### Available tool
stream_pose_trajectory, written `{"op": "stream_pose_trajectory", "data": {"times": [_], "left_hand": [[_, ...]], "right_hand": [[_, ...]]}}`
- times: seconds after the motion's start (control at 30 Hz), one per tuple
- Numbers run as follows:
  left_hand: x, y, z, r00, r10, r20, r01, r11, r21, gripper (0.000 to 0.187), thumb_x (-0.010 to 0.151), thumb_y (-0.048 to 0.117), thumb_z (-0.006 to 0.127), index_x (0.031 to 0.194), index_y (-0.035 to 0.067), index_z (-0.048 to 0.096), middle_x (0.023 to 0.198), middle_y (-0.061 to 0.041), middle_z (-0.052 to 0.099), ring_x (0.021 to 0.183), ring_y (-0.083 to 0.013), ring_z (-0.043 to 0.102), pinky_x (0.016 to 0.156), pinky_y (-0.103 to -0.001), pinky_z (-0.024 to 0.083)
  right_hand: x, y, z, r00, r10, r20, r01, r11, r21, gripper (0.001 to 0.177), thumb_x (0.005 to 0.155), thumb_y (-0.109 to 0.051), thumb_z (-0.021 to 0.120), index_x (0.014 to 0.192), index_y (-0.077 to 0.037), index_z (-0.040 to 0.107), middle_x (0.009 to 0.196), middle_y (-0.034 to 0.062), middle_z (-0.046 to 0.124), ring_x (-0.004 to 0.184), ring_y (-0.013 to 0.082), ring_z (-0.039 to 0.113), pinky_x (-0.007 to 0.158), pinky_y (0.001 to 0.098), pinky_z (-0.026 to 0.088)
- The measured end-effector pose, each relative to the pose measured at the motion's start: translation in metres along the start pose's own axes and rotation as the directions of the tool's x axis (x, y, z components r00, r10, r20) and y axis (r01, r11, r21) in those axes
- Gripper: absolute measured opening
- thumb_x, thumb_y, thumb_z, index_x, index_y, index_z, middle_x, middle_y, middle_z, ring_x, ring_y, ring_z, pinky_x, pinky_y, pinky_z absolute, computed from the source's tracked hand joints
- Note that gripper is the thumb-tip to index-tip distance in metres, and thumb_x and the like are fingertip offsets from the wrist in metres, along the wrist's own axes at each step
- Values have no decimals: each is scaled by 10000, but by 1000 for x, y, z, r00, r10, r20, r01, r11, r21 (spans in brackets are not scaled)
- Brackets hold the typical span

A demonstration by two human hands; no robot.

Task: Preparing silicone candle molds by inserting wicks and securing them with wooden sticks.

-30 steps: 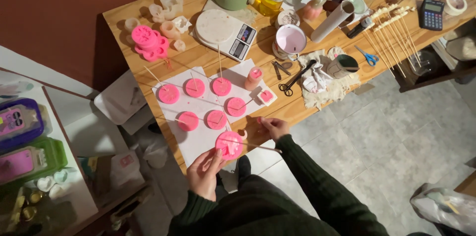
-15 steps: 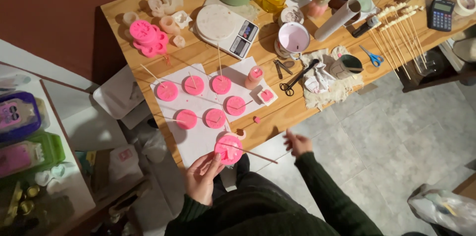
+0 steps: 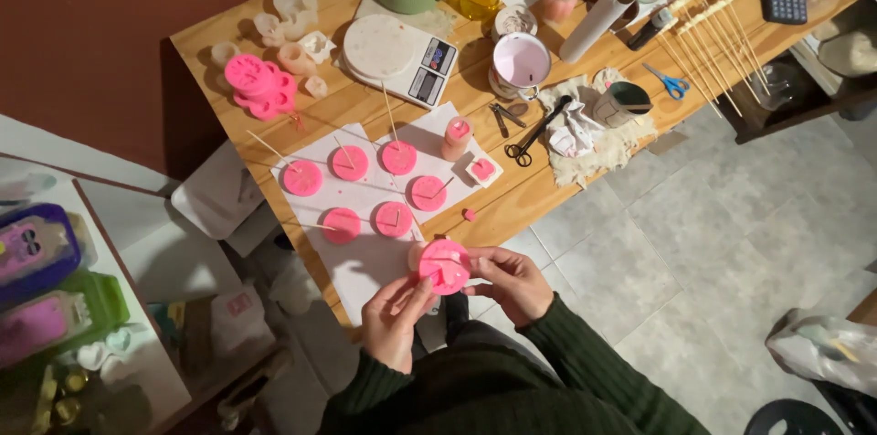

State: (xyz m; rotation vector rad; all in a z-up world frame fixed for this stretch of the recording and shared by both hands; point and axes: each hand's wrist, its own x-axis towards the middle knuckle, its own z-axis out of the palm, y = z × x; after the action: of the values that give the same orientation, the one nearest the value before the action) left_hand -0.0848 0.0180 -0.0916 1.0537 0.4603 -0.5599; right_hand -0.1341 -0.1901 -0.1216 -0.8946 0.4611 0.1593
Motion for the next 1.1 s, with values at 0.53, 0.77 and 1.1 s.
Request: {"op": "stream_pose_trajectory", "data": {"times": [0.53, 0.77, 1.1], "left_hand": [[4, 13, -13, 936, 262, 237, -313, 926, 213, 254, 845, 71, 806, 1036, -90, 761, 833, -97, 739, 698, -107, 621, 625, -195, 490], [17, 10, -25, 884, 83, 460, -1, 984, -176, 197, 892, -7, 735, 1078, -74, 735, 926, -145, 731, 782, -172, 658, 743, -272, 560], [35, -28, -28, 778, 62, 625, 256, 878, -406, 328, 986, 125, 668, 1206, -115, 627, 1125, -180, 717, 941, -182, 720, 868, -274, 602]], "right_hand": [[-4, -17, 16, 976, -117, 181, 149, 973, -174, 291, 872, 72, 717, 1156, 126, 680, 1026, 219, 755, 887, 261, 737, 872, 375, 624], [-4, -19, 11, 953, -85, 290, 87, 996, 4, 251, 887, 111, 688, 1137, 111, 703, 971, 205, 763, 829, 237, 741, 834, 344, 620], [6, 10, 13, 887, -105, 450, -87, 919, 385, 416, 959, 56, 603, 1364, 137, 548, 1237, 221, 687, 1095, 251, 704, 1032, 353, 556]]}}
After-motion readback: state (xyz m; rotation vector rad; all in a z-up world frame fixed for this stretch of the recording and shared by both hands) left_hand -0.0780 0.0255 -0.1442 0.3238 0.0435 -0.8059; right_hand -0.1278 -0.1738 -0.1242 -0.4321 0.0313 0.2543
